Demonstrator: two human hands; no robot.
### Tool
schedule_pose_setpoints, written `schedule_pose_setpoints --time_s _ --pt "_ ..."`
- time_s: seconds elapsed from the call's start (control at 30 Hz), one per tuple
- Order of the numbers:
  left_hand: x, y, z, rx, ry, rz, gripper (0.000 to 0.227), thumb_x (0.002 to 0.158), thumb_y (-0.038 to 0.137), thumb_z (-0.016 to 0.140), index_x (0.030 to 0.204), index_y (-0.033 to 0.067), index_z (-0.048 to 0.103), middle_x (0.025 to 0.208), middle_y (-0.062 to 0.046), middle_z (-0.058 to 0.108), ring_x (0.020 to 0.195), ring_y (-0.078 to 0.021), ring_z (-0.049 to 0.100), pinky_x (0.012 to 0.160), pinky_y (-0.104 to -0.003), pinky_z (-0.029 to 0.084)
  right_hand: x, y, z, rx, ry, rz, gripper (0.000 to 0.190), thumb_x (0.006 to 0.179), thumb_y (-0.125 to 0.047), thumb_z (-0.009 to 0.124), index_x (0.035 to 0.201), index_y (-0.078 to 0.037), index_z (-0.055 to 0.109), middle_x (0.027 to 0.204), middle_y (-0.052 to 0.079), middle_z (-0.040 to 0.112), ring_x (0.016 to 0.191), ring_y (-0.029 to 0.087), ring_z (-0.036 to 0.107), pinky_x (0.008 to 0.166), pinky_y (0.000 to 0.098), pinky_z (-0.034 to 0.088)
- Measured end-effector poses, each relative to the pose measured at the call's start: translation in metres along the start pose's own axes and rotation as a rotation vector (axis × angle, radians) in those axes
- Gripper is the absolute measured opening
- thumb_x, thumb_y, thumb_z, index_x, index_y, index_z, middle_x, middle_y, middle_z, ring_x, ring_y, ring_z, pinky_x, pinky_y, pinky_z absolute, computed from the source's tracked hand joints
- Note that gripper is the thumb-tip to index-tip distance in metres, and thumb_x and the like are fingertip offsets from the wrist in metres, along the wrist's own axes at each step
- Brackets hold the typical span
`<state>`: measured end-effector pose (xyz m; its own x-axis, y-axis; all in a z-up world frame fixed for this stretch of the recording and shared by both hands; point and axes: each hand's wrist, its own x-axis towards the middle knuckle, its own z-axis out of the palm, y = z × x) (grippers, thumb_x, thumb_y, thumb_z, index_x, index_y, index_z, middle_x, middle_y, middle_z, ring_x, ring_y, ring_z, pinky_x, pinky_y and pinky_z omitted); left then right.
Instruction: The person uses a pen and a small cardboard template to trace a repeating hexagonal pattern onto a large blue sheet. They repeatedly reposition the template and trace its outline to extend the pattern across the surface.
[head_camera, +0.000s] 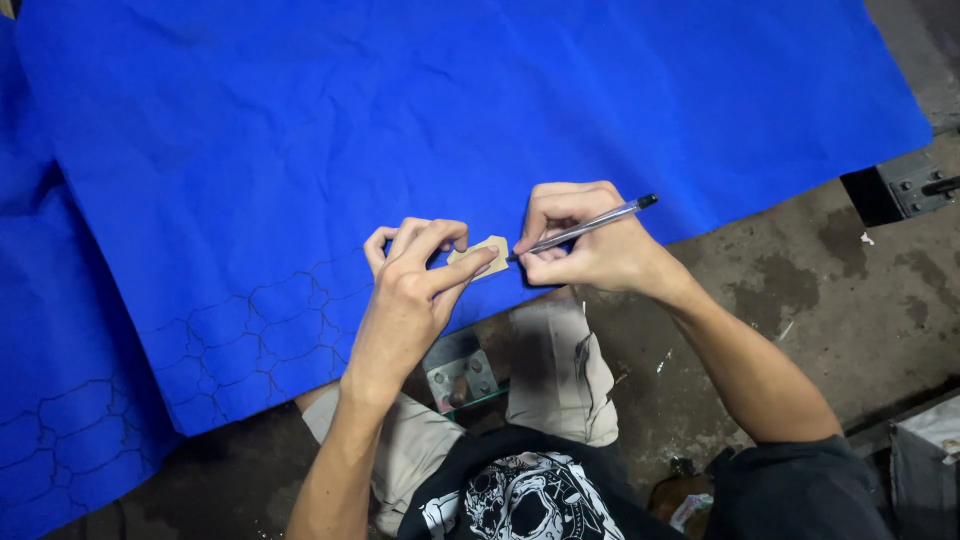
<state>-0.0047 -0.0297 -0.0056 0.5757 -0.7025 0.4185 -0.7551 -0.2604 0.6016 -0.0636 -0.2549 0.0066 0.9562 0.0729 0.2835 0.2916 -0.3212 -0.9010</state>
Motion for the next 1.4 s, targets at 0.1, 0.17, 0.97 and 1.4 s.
schedule_pose_setpoints --time_s 0.1,0.17,0.97,1.4 --pt "-0.001 0.0 0.0 0.004 -0.003 -0.004 0.012 0.098 0.024 0.067 0.104 0.0268 0.077 0.101 0.003 0.059 0.097 -0.0189 0.055 0.1 -0.043 0.03 0.001 -0.007 0.001 0.0 0.001 -0.003 0.008 0.074 0.001 0.079 0.073 -0.003 0.072 0.063 0.008 0.059 0.048 0.01 0.056 0.048 0.0233 0.049" --pt "0.0 0.001 -0.001 0.001 -0.006 -0.006 0.012 0.098 0.024 0.067 0.104 0.027 0.077 0.101 0.003 0.059 0.097 -0.0188 0.055 0.1 -0.043 0.03 0.001 -0.008 0.0 -0.008 -0.002 -0.007 0.009 0.074 0.001 0.079 0.072 -0.003 0.071 0.063 0.008 0.058 0.049 0.011 0.055 0.049 0.0242 0.048" --pt "0.001 0.002 -0.001 0.031 -0.023 0.007 0.016 0.099 0.023 0.065 0.108 0.0286 0.077 0.102 0.002 0.06 0.097 -0.0198 0.055 0.099 -0.043 0.029 -0.001 0.004 -0.004 -0.03 -0.045 -0.072 0.012 0.077 -0.003 0.081 0.072 -0.007 0.071 0.062 0.005 0.056 0.051 0.015 0.052 0.05 0.0281 0.046" --pt "0.003 0.003 0.0 0.022 -0.019 0.01 0.017 0.098 0.022 0.066 0.108 0.029 0.078 0.101 0.001 0.06 0.096 -0.0214 0.055 0.097 -0.043 0.029 -0.002 0.005 -0.006 -0.007 -0.084 -0.09 0.013 0.079 -0.004 0.08 0.074 -0.009 0.069 0.062 0.004 0.053 0.053 0.015 0.052 0.052 0.0297 0.047"
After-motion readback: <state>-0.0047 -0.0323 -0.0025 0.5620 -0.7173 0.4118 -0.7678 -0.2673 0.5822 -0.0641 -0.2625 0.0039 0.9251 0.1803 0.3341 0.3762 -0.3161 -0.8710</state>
